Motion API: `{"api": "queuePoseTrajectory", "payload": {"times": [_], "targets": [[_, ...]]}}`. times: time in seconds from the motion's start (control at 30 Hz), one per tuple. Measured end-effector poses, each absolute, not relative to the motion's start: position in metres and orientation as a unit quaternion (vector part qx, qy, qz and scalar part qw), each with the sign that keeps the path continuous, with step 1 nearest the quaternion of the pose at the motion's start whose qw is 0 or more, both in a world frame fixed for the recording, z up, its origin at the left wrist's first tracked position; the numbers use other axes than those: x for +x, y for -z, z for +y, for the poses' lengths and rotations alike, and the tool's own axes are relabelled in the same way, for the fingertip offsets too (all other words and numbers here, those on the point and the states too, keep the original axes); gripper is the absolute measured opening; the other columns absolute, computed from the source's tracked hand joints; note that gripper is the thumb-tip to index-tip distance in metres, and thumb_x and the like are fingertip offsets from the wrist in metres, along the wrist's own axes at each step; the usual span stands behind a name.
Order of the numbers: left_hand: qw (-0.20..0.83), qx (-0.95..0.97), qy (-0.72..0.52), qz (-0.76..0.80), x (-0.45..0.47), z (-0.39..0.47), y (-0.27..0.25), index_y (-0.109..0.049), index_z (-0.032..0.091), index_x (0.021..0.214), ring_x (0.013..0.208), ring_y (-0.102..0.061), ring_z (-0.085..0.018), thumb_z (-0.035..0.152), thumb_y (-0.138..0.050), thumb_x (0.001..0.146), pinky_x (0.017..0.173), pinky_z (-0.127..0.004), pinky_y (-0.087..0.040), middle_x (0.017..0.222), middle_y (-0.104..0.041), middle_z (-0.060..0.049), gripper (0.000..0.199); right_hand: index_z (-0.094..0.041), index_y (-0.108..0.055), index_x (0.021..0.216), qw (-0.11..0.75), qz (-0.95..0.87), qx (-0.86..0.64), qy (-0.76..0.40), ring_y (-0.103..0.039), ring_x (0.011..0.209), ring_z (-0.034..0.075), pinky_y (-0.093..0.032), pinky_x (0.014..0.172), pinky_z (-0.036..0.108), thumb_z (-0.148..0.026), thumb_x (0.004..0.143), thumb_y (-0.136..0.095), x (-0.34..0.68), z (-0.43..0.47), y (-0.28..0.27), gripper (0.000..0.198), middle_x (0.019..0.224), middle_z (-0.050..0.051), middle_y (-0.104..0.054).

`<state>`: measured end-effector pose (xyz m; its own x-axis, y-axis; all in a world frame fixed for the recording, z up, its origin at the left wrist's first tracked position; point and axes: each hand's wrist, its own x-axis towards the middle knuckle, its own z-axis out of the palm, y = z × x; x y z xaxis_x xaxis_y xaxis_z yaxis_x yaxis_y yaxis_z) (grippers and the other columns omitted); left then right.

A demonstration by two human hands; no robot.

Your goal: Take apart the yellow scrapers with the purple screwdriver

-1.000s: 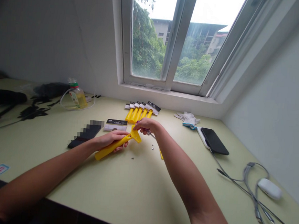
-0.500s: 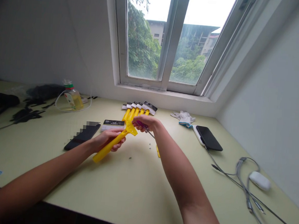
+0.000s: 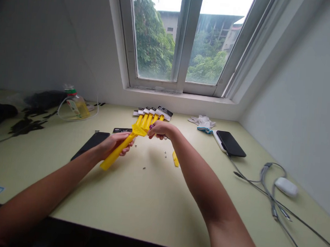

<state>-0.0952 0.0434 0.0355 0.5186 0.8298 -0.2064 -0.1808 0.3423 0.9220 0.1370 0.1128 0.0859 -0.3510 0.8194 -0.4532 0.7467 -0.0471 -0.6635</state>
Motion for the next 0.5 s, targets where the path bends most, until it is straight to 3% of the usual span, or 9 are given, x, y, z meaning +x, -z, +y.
{"api": "queuePoseTrajectory", "payload": {"times": [0.17, 0.33, 0.5], "targets": [[0.633, 0.479, -0.413, 0.447, -0.114, 0.053, -0.05, -0.055, 0.013, 0.102, 0.053, -0.054, -0.011, 0.03, -0.058, 0.084, 0.044, -0.021, -0.044, 0.075, -0.057, -0.003, 0.024, -0.015, -0.064, 0.071, 0.042, -0.75, -0.559, -0.351, -0.042, 0.041, 0.007, -0.03, 0.039, 0.021, -0.023, 0.069, -0.071, 0.147, 0.085, -0.099, 0.01, 0.051, -0.002, -0.052], [0.551, 0.587, -0.325, 0.495, -0.094, 0.052, -0.042, -0.059, 0.012, 0.088, 0.056, -0.059, -0.016, 0.038, -0.058, 0.086, 0.053, -0.028, -0.05, 0.066, -0.057, -0.003, 0.026, -0.017, -0.065, 0.078, 0.073, -0.78, -0.546, -0.296, -0.052, 0.053, 0.009, -0.035, 0.045, 0.021, -0.029, 0.077, -0.065, 0.171, 0.055, -0.116, 0.013, 0.07, 0.002, -0.065], [0.3, 0.767, -0.216, 0.524, -0.058, 0.058, -0.035, -0.057, 0.016, 0.063, 0.051, -0.051, -0.014, 0.035, -0.048, 0.089, 0.05, -0.026, -0.036, 0.057, -0.052, -0.001, 0.033, -0.018, -0.066, 0.079, 0.055, -0.819, -0.544, -0.175, -0.061, 0.068, 0.016, -0.041, 0.057, 0.024, -0.029, 0.08, -0.061, 0.186, 0.035, -0.099, 0.012, 0.076, 0.005, -0.069]]}}
